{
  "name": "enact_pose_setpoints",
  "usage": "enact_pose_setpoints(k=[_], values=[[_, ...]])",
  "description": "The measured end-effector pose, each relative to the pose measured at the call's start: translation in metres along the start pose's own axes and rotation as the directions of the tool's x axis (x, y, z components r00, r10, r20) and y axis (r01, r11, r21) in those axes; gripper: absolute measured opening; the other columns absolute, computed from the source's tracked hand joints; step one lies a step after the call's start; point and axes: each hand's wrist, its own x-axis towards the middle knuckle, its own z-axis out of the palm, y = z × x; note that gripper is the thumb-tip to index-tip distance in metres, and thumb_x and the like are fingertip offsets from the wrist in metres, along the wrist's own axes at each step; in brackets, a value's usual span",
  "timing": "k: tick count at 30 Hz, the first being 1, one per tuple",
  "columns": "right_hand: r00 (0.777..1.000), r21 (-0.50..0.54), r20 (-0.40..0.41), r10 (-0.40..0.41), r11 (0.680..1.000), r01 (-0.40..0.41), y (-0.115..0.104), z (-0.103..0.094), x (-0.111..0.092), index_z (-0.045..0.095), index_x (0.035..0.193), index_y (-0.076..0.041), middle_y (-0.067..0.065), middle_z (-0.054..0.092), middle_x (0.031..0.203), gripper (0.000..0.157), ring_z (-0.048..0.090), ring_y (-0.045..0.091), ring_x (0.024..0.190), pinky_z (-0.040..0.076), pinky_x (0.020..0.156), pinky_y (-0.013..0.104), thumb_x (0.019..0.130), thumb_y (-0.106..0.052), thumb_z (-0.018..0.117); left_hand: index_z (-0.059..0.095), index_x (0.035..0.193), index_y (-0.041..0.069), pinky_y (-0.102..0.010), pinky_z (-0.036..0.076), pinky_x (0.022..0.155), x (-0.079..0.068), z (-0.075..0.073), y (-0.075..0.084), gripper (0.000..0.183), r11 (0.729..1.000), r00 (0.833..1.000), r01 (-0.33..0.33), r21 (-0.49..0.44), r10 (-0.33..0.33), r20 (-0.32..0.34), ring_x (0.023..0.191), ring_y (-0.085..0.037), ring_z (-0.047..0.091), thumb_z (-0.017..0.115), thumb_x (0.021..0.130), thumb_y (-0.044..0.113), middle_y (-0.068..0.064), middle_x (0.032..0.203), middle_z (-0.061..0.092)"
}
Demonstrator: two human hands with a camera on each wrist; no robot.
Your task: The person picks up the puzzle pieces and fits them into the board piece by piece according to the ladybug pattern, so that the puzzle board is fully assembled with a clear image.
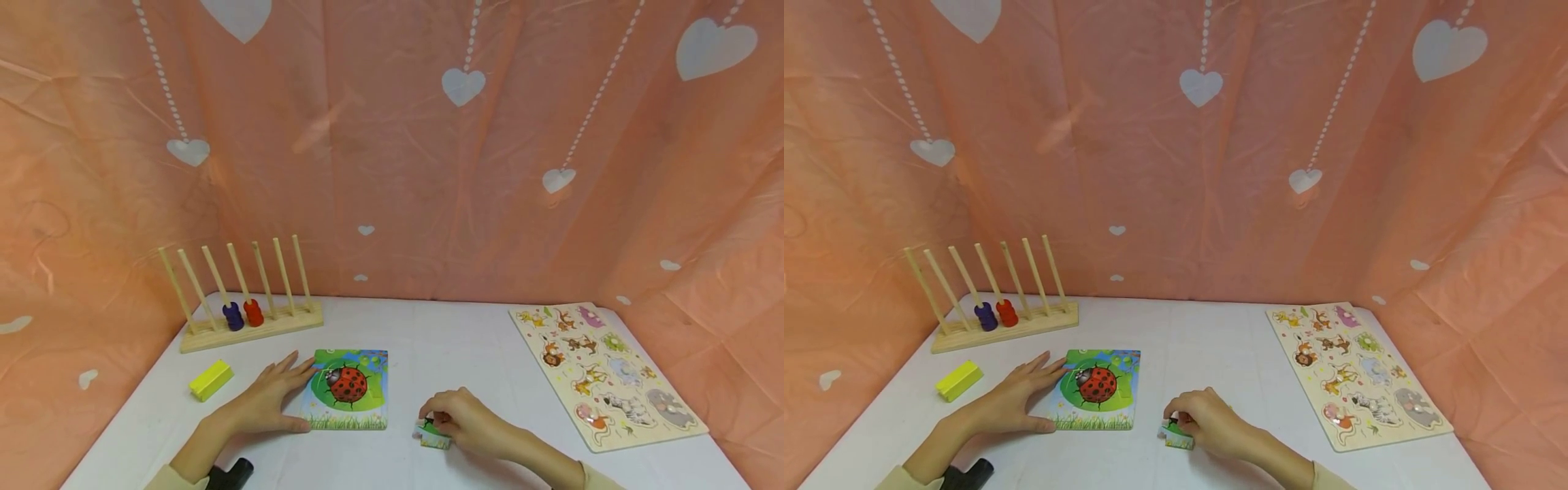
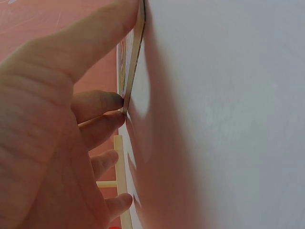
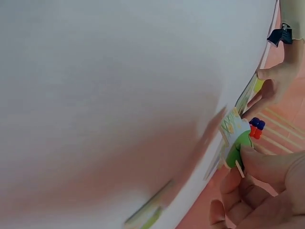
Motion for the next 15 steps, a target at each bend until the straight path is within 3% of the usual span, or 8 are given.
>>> enact_pose_setpoints(k=[5, 15], values=[[0.999, -0.029, -0.007, -0.044, 0.999, 0.044, -0.010, 0.003, 0.014, 0.073, 0.100, -0.010, -0.014, 0.059, 0.077, 0.025, 0.048, -0.005, 0.072, 0.040, 0.075, 0.024, 0.084, 0.009, 0.070, 0.048, 0.144, -0.003, -0.081, 0.015, 0.102, 0.000, 0.000, -0.001, 0.098, 1.000, 1.000, 0.001, 0.007, -0.001, -0.001, 0.144, -0.055, 0.015, 0.077, 0.076, 0.060, -0.023, 0.156, 0.035], [0.999, -0.027, 0.009, -0.035, 0.999, 0.035, -0.025, 0.017, 0.064, 0.072, 0.105, -0.004, -0.011, 0.054, 0.069, 0.025, 0.043, -0.004, 0.065, 0.042, 0.081, 0.029, 0.086, 0.011, 0.066, 0.049, 0.144, -0.003, -0.081, 0.015, 0.102, 0.001, 0.001, -0.001, 0.098, 1.000, 1.000, -0.006, 0.003, 0.006, -0.004, 0.143, -0.055, 0.015, 0.077, 0.076, 0.060, -0.023, 0.155, 0.036]])
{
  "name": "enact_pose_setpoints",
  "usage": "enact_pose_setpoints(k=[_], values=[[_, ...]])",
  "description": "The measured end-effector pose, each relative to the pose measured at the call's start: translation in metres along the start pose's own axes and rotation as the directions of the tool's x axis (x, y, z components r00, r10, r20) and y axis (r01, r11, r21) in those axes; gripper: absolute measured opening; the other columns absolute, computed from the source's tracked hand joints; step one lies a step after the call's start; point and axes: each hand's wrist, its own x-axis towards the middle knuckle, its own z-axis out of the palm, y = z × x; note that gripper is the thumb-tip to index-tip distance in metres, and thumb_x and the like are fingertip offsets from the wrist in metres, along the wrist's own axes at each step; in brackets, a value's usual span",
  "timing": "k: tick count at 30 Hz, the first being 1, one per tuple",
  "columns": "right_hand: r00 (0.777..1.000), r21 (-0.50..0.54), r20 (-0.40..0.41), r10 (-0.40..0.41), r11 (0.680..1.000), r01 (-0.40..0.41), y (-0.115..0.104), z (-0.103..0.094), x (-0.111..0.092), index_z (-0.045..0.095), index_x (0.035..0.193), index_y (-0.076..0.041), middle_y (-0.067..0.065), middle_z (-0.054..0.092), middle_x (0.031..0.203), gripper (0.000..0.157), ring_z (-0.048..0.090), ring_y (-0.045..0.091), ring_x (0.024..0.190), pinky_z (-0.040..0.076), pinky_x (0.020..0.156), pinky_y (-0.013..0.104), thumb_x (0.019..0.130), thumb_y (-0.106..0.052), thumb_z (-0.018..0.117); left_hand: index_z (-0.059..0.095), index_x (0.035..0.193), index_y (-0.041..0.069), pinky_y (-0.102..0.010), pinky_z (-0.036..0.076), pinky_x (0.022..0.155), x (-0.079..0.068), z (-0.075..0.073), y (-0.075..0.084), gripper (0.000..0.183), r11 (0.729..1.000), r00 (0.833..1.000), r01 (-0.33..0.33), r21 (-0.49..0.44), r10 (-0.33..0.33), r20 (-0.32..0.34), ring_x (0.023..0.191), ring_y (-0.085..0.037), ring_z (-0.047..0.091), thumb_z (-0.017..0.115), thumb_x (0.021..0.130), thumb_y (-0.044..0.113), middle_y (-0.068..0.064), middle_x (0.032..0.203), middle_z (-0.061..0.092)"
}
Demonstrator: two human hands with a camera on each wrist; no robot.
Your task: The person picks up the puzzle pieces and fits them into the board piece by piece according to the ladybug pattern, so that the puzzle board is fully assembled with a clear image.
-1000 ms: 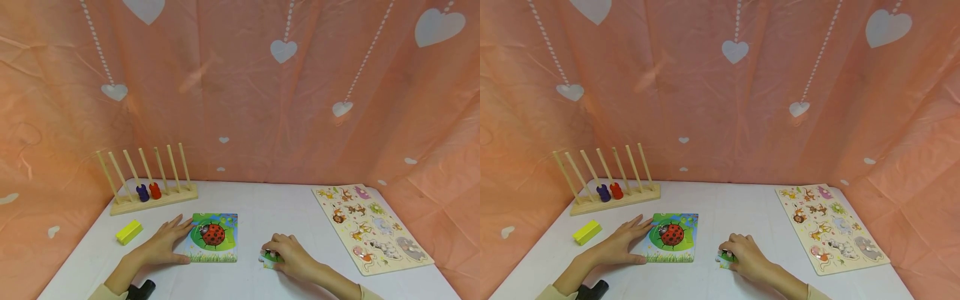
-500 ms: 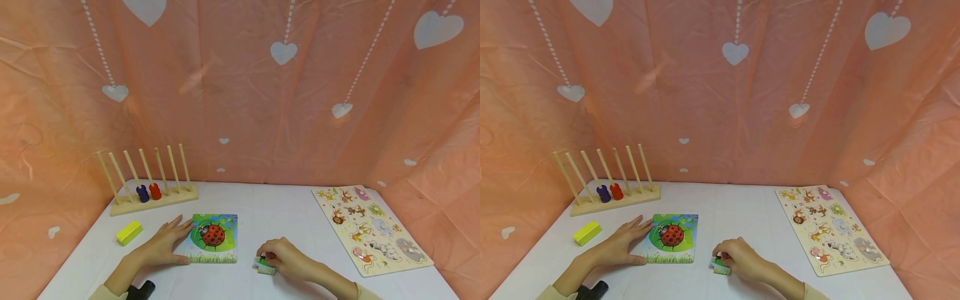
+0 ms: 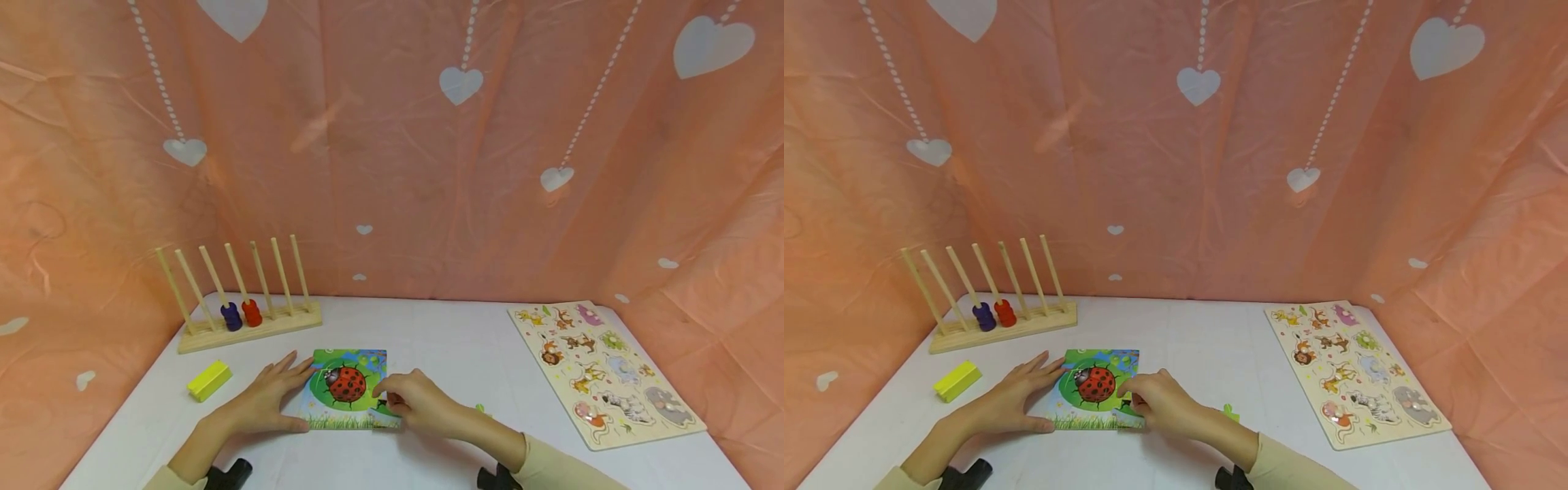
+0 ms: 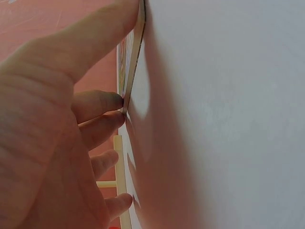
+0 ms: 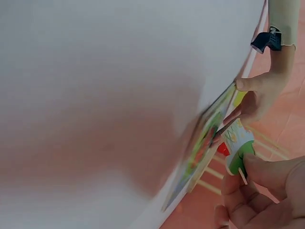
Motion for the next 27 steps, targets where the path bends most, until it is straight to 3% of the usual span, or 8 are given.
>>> enact_pose_setpoints(k=[5, 13, 20, 23, 27], values=[[1.000, 0.033, 0.017, -0.006, 0.999, 0.006, -0.007, 0.008, 0.023, 0.072, 0.103, -0.005, -0.009, 0.052, 0.066, 0.027, 0.040, -0.002, 0.062, 0.038, 0.080, 0.029, 0.085, 0.013, 0.065, 0.049, 0.143, -0.005, -0.082, 0.015, 0.100, 0.000, 0.001, 0.000, 0.097, 1.000, 1.000, -0.019, -0.006, 0.019, -0.011, 0.142, -0.057, 0.017, 0.078, 0.076, 0.059, -0.024, 0.154, 0.037], [0.999, 0.015, 0.037, -0.009, 1.000, 0.009, -0.011, 0.021, 0.047, 0.074, 0.102, -0.005, -0.003, 0.069, 0.083, 0.026, 0.049, -0.003, 0.067, 0.042, 0.064, 0.008, 0.085, 0.013, 0.067, 0.050, 0.143, -0.004, -0.082, 0.016, 0.100, 0.001, 0.001, -0.002, 0.097, 1.000, 1.000, -0.015, 0.008, 0.015, -0.015, 0.142, -0.056, 0.018, 0.078, 0.075, 0.059, -0.023, 0.154, 0.038], [0.994, 0.032, 0.090, 0.056, 0.998, -0.059, -0.010, 0.030, 0.058, 0.074, 0.106, -0.006, -0.006, 0.067, 0.080, 0.028, 0.046, -0.003, 0.061, 0.042, 0.059, 0.010, 0.087, 0.013, 0.064, 0.050, 0.143, -0.004, -0.081, 0.016, 0.101, 0.002, 0.001, -0.001, 0.097, 1.000, 1.000, -0.010, -0.001, 0.010, -0.015, 0.143, -0.055, 0.018, 0.078, 0.075, 0.059, -0.022, 0.154, 0.039], [0.993, 0.029, 0.086, 0.076, 0.996, -0.079, -0.009, 0.033, 0.060, 0.074, 0.107, -0.008, -0.010, 0.063, 0.074, 0.029, 0.044, -0.003, 0.058, 0.043, 0.067, 0.014, 0.088, 0.012, 0.064, 0.050, 0.143, -0.003, -0.081, 0.017, 0.101, 0.001, 0.001, -0.001, 0.097, 1.000, 1.000, -0.005, 0.007, 0.005, -0.009, 0.143, -0.055, 0.018, 0.078, 0.075, 0.061, -0.021, 0.154, 0.039], [0.993, 0.022, 0.079, 0.082, 0.996, -0.084, -0.010, 0.034, 0.061, 0.074, 0.106, -0.008, -0.012, 0.056, 0.067, 0.029, 0.043, -0.002, 0.056, 0.042, 0.066, 0.016, 0.087, 0.012, 0.064, 0.050, 0.143, -0.003, -0.081, 0.016, 0.101, 0.001, 0.001, -0.002, 0.098, 1.000, 1.000, 0.000, 0.013, 0.000, -0.007, 0.143, -0.054, 0.017, 0.077, 0.075, 0.061, -0.021, 0.155, 0.038]])
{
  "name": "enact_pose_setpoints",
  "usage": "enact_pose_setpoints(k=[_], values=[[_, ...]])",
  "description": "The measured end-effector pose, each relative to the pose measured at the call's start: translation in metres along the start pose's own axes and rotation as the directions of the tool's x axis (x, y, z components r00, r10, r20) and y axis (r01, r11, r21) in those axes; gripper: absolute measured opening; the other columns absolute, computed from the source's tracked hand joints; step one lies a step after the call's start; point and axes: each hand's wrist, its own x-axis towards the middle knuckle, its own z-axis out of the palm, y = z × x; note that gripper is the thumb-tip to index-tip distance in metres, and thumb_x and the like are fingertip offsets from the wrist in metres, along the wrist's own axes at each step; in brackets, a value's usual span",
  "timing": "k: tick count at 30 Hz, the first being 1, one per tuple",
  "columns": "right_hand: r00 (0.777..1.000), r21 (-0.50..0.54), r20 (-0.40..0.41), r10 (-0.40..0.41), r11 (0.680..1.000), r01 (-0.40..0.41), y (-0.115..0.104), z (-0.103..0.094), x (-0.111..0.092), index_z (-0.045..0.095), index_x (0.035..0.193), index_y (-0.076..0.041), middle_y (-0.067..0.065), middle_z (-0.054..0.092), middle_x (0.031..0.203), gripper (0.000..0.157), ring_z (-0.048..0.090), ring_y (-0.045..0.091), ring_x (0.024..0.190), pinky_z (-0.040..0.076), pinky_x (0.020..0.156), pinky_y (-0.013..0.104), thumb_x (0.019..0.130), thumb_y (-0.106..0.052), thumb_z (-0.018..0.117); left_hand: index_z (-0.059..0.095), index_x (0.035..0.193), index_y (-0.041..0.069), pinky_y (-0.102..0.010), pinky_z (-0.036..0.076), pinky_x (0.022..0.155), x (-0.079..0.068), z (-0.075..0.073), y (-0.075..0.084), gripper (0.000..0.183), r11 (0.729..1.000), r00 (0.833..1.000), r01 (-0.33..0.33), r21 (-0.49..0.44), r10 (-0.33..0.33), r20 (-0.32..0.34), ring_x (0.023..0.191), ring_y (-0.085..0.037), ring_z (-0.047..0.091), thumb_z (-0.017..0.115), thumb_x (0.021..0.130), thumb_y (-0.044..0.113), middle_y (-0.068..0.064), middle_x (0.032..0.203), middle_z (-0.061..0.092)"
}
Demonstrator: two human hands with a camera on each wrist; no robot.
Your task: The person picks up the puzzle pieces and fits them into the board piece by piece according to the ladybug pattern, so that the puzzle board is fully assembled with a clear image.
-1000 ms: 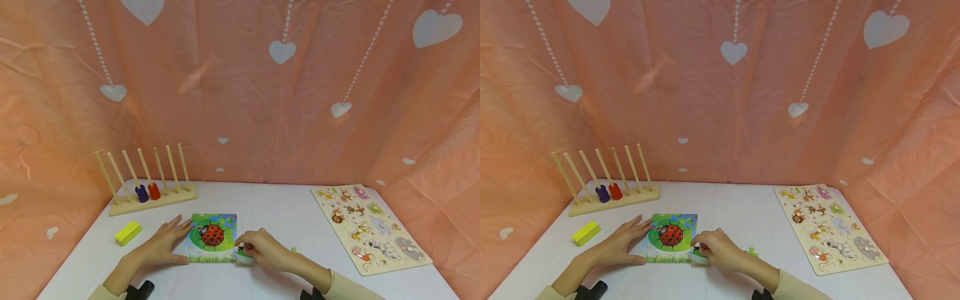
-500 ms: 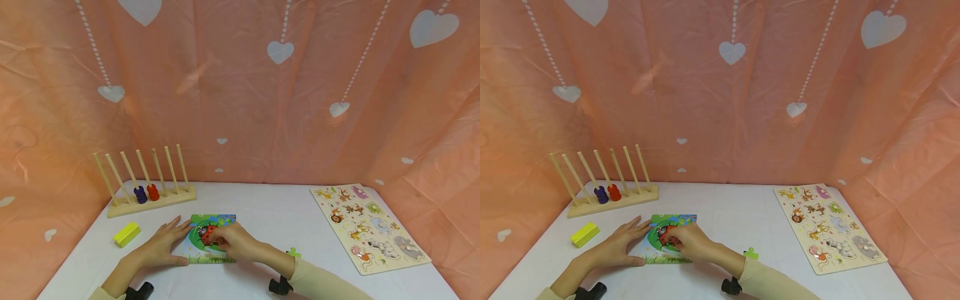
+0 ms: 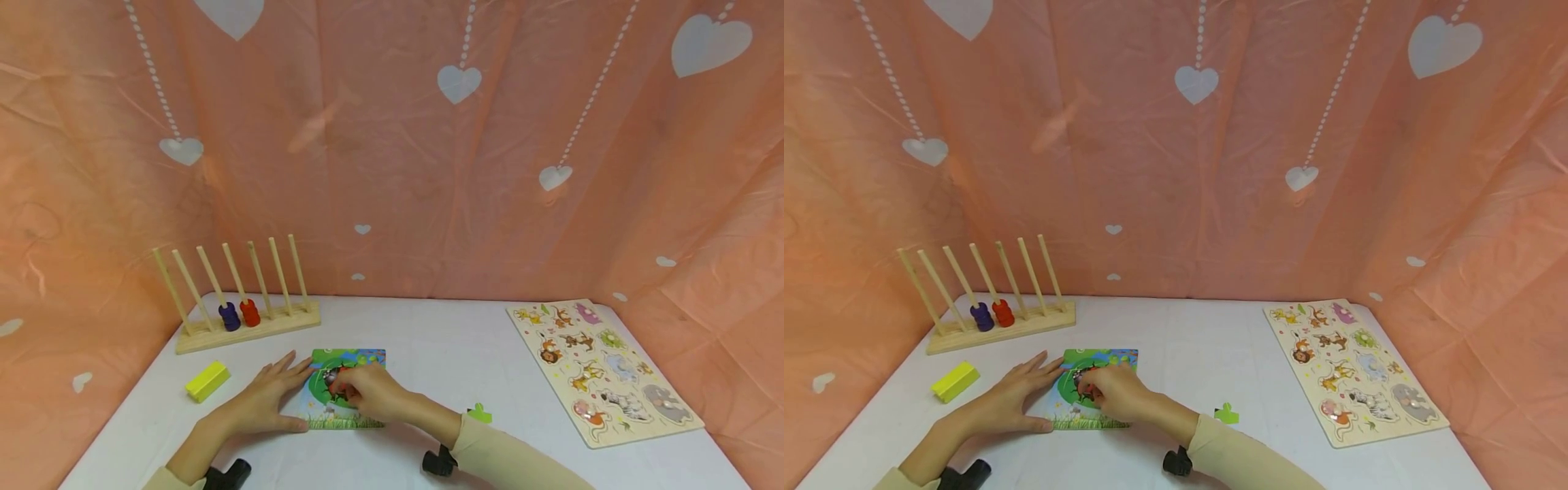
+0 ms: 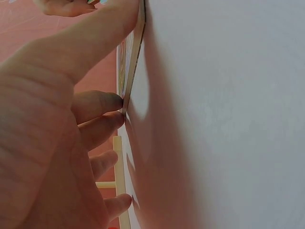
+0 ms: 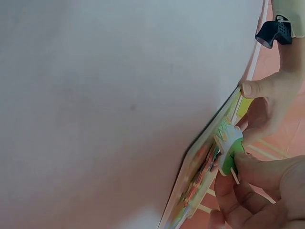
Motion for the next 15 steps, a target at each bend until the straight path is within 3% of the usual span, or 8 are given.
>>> enact_pose_setpoints(k=[3, 9, 15], values=[[1.000, 0.009, -0.012, -0.006, 1.000, 0.007, -0.0009, 0.0016, 0.0016, 0.073, 0.104, -0.005, -0.009, 0.061, 0.072, 0.028, 0.044, -0.002, 0.059, 0.042, 0.060, 0.011, 0.085, 0.014, 0.065, 0.050, 0.143, -0.003, -0.081, 0.016, 0.101, 0.0005, -0.0003, -0.0005, 0.097, 1.000, 1.000, -0.001, -0.003, 0.001, 0.003, 0.143, -0.054, 0.017, 0.077, 0.076, 0.061, -0.021, 0.155, 0.038], [0.999, 0.002, -0.045, 0.001, 1.000, -0.001, -0.0039, 0.0045, 0.0039, 0.073, 0.099, -0.004, -0.003, 0.068, 0.082, 0.023, 0.052, -0.003, 0.070, 0.044, 0.067, 0.008, 0.081, 0.010, 0.074, 0.050, 0.143, -0.004, -0.081, 0.017, 0.101, 0.0004, -0.0002, -0.0001, 0.097, 1.000, 1.000, 0.000, -0.006, 0.000, 0.004, 0.143, -0.054, 0.018, 0.077, 0.076, 0.061, -0.022, 0.154, 0.039], [0.998, -0.103, -0.041, -0.040, 0.994, 0.035, -0.0046, 0.0054, 0.0035, 0.076, 0.101, -0.007, -0.005, 0.070, 0.085, 0.024, 0.055, -0.003, 0.072, 0.042, 0.067, 0.009, 0.078, -0.003, 0.083, 0.050, 0.143, -0.004, -0.081, 0.017, 0.101, -0.0003, -0.0002, -0.0001, 0.098, 1.000, 1.000, -0.001, -0.004, 0.001, 0.000, 0.143, -0.054, 0.018, 0.077, 0.075, 0.061, -0.022, 0.154, 0.039]])
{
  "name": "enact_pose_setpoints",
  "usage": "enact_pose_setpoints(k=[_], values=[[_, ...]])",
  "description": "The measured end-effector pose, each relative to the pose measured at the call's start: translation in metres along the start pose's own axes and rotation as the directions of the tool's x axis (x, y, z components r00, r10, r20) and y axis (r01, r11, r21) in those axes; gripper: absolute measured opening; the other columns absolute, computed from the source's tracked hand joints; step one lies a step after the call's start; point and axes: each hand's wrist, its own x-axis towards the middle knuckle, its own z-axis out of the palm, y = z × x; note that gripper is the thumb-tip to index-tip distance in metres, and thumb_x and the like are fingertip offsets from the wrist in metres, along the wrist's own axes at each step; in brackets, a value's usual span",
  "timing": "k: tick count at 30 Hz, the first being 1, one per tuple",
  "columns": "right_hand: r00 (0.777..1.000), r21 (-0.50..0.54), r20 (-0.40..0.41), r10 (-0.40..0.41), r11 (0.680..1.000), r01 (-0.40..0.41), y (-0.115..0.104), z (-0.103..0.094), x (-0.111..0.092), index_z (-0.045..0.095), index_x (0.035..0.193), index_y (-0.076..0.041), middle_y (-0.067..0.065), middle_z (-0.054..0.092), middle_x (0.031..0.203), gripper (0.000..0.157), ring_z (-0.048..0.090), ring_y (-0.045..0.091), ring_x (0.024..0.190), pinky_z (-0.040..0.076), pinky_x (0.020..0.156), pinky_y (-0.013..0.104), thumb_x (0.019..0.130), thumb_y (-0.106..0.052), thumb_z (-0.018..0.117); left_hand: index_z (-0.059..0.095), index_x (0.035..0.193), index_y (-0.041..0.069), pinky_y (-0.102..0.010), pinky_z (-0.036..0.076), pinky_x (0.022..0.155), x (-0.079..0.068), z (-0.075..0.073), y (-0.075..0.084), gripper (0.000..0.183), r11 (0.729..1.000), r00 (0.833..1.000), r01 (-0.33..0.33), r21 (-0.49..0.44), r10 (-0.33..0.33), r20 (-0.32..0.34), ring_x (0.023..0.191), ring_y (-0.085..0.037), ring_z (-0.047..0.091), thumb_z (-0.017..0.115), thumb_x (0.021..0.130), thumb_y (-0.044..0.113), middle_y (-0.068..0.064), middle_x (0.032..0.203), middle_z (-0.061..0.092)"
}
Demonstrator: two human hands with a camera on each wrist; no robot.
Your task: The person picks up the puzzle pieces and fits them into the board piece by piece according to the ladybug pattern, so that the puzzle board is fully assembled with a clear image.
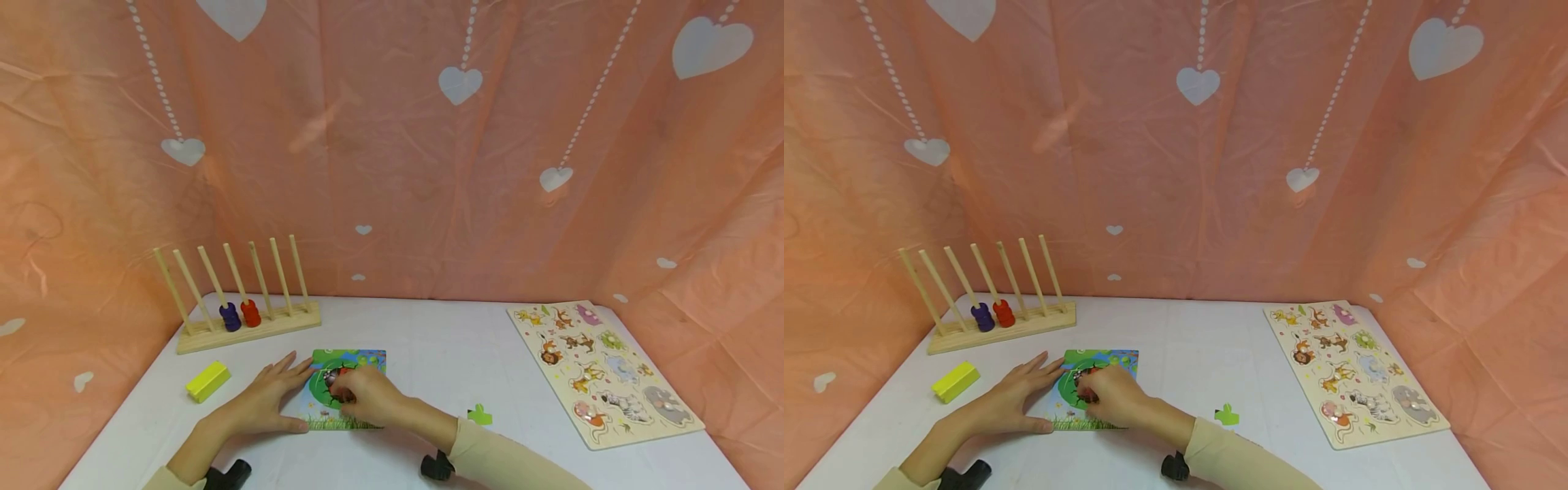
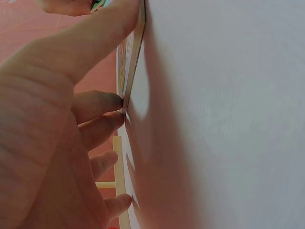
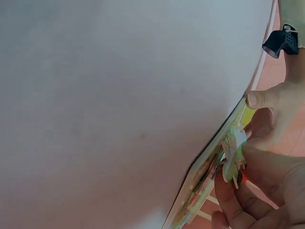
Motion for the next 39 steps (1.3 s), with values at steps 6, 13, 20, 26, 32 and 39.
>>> enact_pose_setpoints(k=[6, 13, 20, 26, 32, 39], values=[[1.000, -0.147, 0.007, -0.006, 0.989, 0.007, 0.000, -0.001, -0.004, 0.077, 0.106, -0.016, -0.009, 0.062, 0.095, 0.029, 0.048, -0.002, 0.082, 0.032, 0.072, 0.015, 0.078, -0.021, 0.086, 0.049, 0.144, -0.003, -0.081, 0.017, 0.100, 0.000, 0.001, -0.001, 0.098, 1.000, 1.000, -0.003, -0.007, 0.003, 0.001, 0.143, -0.054, 0.017, 0.077, 0.076, 0.062, -0.021, 0.155, 0.038], [0.997, -0.261, 0.062, 0.048, 0.965, -0.030, -0.005, -0.005, -0.005, 0.076, 0.117, -0.021, -0.003, 0.062, 0.112, 0.037, 0.055, 0.010, 0.108, 0.046, 0.098, 0.041, 0.081, -0.027, 0.085, 0.048, 0.144, -0.003, -0.082, 0.016, 0.100, 0.002, -0.003, 0.000, 0.097, 1.000, 1.000, -0.006, -0.010, 0.006, 0.003, 0.143, -0.055, 0.016, 0.076, 0.077, 0.061, -0.022, 0.155, 0.037], [0.996, -0.331, 0.076, 0.039, 0.944, -0.012, -0.004, 0.001, -0.006, 0.073, 0.114, -0.023, -0.007, 0.061, 0.102, 0.035, 0.054, 0.009, 0.097, 0.044, 0.088, 0.035, 0.081, -0.030, 0.083, 0.049, 0.143, -0.004, -0.082, 0.016, 0.101, 0.002, -0.002, 0.000, 0.096, 1.000, 1.000, -0.012, -0.016, 0.012, 0.005, 0.143, -0.055, 0.016, 0.078, 0.077, 0.059, -0.023, 0.154, 0.037], [0.995, -0.338, 0.088, 0.039, 0.941, -0.007, -0.003, 0.005, -0.007, 0.072, 0.114, -0.022, -0.006, 0.061, 0.105, 0.032, 0.054, 0.010, 0.099, 0.048, 0.091, 0.040, 0.085, -0.035, 0.079, 0.049, 0.144, -0.003, -0.081, 0.017, 0.100, 0.001, 0.000, 0.001, 0.096, 1.000, 1.000, -0.014, -0.018, 0.014, 0.004, 0.143, -0.056, 0.017, 0.077, 0.077, 0.060, -0.023, 0.155, 0.037], [0.994, -0.311, 0.102, 0.028, 0.950, 0.005, -0.005, 0.004, -0.007, 0.072, 0.110, -0.020, -0.005, 0.059, 0.101, 0.029, 0.052, 0.007, 0.094, 0.046, 0.082, 0.029, 0.085, -0.031, 0.079, 0.049, 0.144, -0.003, -0.081, 0.018, 0.101, 0.001, 0.000, 0.001, 0.097, 1.000, 1.000, -0.009, -0.005, 0.009, 0.004, 0.143, -0.055, 0.017, 0.076, 0.077, 0.061, -0.022, 0.155, 0.037], [0.992, -0.300, 0.124, 0.026, 0.954, 0.013, -0.007, 0.006, -0.007, 0.072, 0.113, -0.017, -0.007, 0.056, 0.098, 0.034, 0.051, 0.003, 0.093, 0.043, 0.078, 0.022, 0.083, -0.031, 0.080, 0.049, 0.143, -0.003, -0.080, 0.018, 0.101, 0.000, 0.001, 0.000, 0.097, 1.000, 1.000, -0.003, -0.003, 0.003, 0.003, 0.143, -0.055, 0.018, 0.078, 0.076, 0.060, -0.022, 0.154, 0.038]])
